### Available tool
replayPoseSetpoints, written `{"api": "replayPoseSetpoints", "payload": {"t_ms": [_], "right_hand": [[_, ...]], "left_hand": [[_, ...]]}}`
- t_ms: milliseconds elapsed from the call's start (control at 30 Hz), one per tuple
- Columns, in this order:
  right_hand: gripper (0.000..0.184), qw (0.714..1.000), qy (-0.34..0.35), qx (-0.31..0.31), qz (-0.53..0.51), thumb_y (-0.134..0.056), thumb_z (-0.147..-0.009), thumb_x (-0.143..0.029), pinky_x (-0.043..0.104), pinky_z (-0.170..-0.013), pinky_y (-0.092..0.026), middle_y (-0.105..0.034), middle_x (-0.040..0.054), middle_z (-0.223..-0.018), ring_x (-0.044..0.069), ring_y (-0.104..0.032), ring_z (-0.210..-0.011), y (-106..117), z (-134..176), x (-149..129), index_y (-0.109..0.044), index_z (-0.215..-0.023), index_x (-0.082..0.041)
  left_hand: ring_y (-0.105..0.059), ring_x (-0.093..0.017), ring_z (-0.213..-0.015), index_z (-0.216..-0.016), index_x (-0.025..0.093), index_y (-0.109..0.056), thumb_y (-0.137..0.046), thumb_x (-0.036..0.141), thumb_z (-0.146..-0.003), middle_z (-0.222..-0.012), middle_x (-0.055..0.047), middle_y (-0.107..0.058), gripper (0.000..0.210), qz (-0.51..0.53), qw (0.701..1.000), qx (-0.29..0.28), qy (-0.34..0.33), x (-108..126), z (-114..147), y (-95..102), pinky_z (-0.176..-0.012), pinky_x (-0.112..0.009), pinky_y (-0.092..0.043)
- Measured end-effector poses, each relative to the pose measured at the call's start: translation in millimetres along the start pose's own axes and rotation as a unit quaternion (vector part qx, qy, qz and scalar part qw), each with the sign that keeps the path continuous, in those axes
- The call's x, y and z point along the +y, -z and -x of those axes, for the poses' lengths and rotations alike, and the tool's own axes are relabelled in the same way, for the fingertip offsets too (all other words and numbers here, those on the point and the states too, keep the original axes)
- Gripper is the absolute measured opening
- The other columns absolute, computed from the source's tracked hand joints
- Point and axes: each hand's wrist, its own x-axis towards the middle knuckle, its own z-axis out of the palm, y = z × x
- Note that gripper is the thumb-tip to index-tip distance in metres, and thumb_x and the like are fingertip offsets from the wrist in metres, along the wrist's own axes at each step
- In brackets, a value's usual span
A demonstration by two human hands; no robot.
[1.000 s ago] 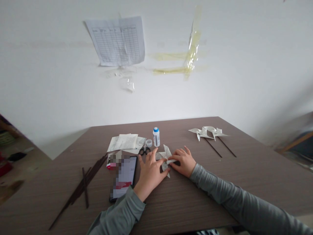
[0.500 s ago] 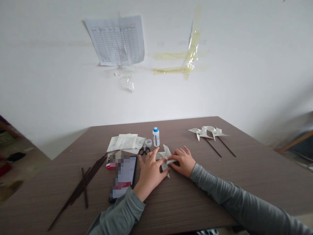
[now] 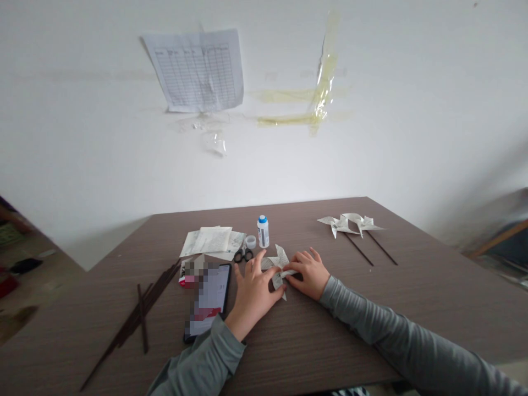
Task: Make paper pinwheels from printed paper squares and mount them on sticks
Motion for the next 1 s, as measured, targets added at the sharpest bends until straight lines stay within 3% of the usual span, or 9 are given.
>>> {"api": "replayPoseSetpoints", "payload": {"t_ms": [267, 500, 1000], "right_hand": [[0.025, 1.0, 0.013, 0.028, -0.001, -0.089, -0.112, -0.034, 0.082, -0.143, -0.047, -0.09, 0.008, -0.12, 0.035, -0.083, -0.123, -9.3, 0.8, 8.3, -0.103, -0.131, -0.039], [0.032, 1.0, 0.014, 0.024, -0.002, -0.09, -0.11, -0.03, 0.084, -0.143, -0.048, -0.091, 0.0082, -0.122, 0.036, -0.084, -0.125, -7.3, 0.4, 5.6, -0.103, -0.137, -0.04], [0.025, 1.0, -0.001, 0.013, -0.001, -0.086, -0.116, -0.034, 0.08, -0.145, -0.048, -0.09, 0.007, -0.12, 0.034, -0.083, -0.124, -0.5, 0.6, 0.5, -0.104, -0.133, -0.041]], "left_hand": [[-0.066, -0.055, -0.177, -0.144, 0.04, -0.101, -0.101, 0.033, -0.107, -0.199, -0.013, -0.065, 0.037, -0.011, 1.0, -0.012, 0.004, 0.5, 0.9, 0.8, -0.149, -0.1, -0.042], [-0.07, -0.055, -0.173, -0.142, 0.042, -0.102, -0.102, 0.036, -0.106, -0.195, -0.012, -0.07, 0.036, -0.001, 1.0, 0.002, 0.001, -2.0, 2.0, 1.0, -0.147, -0.1, -0.045], [-0.068, -0.056, -0.174, -0.141, 0.04, -0.102, -0.103, 0.034, -0.104, -0.194, -0.014, -0.07, 0.038, 0.009, 1.0, -0.008, 0.009, -0.7, 1.4, 5.5, -0.148, -0.1, -0.042]]}}
